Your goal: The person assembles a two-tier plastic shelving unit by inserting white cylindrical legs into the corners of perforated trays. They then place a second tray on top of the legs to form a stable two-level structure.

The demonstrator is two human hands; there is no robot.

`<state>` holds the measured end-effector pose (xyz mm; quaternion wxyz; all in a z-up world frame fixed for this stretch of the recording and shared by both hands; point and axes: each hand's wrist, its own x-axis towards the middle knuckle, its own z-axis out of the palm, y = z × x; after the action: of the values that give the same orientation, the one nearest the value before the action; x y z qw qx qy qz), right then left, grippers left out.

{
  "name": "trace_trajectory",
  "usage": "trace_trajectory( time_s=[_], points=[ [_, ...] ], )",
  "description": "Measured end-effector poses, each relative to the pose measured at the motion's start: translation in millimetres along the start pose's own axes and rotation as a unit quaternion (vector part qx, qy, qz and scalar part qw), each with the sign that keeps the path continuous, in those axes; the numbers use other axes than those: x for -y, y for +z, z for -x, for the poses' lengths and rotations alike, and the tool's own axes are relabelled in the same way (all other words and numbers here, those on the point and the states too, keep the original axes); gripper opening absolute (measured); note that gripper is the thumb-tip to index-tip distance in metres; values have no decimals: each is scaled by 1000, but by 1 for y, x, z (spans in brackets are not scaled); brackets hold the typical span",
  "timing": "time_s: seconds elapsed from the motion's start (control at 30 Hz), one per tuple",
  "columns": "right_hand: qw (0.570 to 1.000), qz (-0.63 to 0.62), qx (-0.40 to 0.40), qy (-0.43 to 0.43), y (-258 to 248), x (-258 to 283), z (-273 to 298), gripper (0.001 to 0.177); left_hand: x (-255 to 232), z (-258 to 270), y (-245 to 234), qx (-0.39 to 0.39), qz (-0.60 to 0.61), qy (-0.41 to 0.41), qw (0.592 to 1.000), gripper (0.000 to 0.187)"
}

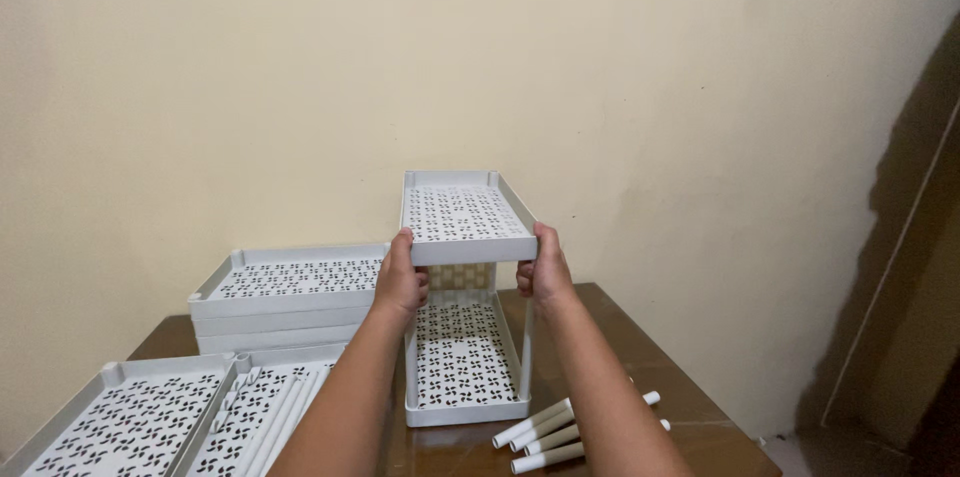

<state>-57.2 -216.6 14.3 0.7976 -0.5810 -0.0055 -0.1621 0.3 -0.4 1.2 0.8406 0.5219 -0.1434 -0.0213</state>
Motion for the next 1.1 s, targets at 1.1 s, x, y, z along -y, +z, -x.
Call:
trace_trajectory(
  time_s=[1.1],
  points=[
    [1000,-8,1,24,-6,-1,-8,46,-14,15,5,14,-39,-26,999,42]
  ],
)
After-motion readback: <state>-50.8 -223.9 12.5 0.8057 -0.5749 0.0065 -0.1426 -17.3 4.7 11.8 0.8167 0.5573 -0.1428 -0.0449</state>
